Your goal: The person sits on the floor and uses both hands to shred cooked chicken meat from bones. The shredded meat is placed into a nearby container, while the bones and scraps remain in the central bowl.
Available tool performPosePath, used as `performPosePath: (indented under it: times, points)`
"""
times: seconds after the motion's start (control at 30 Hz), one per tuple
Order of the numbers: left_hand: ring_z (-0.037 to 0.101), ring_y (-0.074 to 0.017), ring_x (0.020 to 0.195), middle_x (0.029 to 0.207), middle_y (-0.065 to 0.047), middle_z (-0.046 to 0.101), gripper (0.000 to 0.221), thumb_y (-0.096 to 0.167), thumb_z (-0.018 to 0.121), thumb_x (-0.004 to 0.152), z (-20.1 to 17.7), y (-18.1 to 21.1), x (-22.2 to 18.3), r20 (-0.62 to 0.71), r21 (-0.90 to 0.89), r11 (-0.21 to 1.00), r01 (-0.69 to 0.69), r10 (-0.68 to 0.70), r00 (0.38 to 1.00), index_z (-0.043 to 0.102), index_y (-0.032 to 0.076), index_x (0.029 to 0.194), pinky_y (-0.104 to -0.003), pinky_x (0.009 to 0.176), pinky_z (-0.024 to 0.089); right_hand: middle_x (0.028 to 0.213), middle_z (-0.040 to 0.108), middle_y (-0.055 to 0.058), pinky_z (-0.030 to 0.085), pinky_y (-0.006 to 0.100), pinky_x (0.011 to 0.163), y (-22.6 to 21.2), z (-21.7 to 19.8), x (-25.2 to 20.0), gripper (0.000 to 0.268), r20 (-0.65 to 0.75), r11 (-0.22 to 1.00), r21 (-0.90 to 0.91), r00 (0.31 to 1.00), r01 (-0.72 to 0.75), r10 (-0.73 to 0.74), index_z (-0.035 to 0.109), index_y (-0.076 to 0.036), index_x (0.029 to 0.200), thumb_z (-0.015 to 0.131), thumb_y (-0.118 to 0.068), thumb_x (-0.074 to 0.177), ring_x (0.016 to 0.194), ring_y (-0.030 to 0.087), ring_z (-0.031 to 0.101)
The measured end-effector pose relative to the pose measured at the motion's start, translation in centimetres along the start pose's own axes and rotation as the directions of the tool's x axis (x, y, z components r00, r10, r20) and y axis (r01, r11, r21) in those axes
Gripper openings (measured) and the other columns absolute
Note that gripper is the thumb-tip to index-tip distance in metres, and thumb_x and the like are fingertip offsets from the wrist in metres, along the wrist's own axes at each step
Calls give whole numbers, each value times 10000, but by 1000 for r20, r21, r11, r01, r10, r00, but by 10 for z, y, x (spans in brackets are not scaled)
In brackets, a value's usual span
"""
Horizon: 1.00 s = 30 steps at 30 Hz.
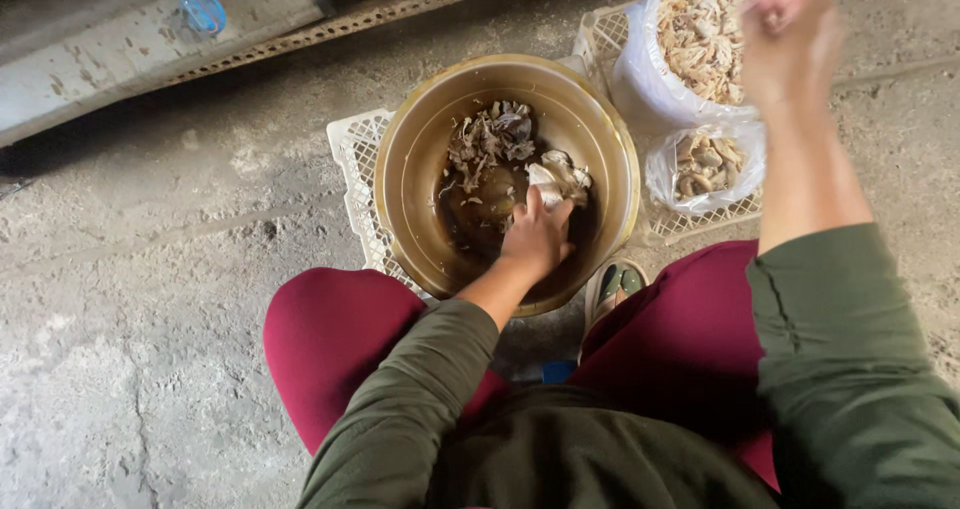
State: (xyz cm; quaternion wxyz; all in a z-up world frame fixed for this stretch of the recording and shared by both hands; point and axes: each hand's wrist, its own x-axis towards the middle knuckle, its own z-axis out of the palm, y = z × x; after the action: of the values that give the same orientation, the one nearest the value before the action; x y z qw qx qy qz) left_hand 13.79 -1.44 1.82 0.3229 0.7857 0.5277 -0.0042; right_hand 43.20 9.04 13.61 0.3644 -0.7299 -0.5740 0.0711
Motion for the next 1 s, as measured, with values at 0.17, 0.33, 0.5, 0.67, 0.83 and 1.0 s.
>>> performPosePath:
  times: [0.17,0.33,0.5,0.67,0.83,1.0]
  points:
    - [514,-542,1190,1485,-363,243,721,249,821,803,0,4,7,66,32,996,89,-91,994,401,247,1389,-482,990,534,1079,773,74,587,402,742,-48,47,-50,223,559,987,-81,826,138,-69,731,-195,1233,572,-245,1085,803,243,719]
    - [532,-480,1232,1400,-252,379,669,232,745,816,-23,1,8,166,-91,951,294,-276,947,389,249,1382,-494,957,551,1204,680,183,540,468,943,-60,119,-104,290,847,870,-297,529,393,50,671,-152,1270,549,-178,1008,1092,330,667]
    - [529,-495,1198,1339,-261,427,623,167,671,840,-51,-31,-1,42,-172,929,328,-326,944,397,204,1398,-511,983,512,1308,586,199,554,490,867,-45,166,-143,421,796,821,-324,604,471,-32,553,-131,1344,530,-94,925,1149,428,605]
    - [506,-503,1190,1357,-277,391,670,166,665,843,-56,-64,-15,-37,-70,917,392,-395,918,356,174,1437,-498,935,543,1300,556,321,517,534,936,-57,181,-155,485,608,898,-432,707,-88,362,510,-22,1334,527,-458,1122,1111,504,614]
    - [505,-506,1234,1481,-286,321,634,191,667,857,-50,-85,-20,7,-53,904,425,-425,905,423,175,1442,-484,1013,507,1235,606,219,531,471,930,-75,172,-149,589,888,962,-196,452,189,92,506,-52,1311,778,-306,854,1104,402,644]
    - [602,-355,1185,1288,-194,595,699,222,813,723,-54,-91,-20,-145,-472,881,15,-94,985,544,119,1360,-420,1012,491,1160,643,94,580,427,809,-101,128,-122,413,960,836,-92,175,-542,219,563,-91,1329,594,-194,930,1007,229,645]
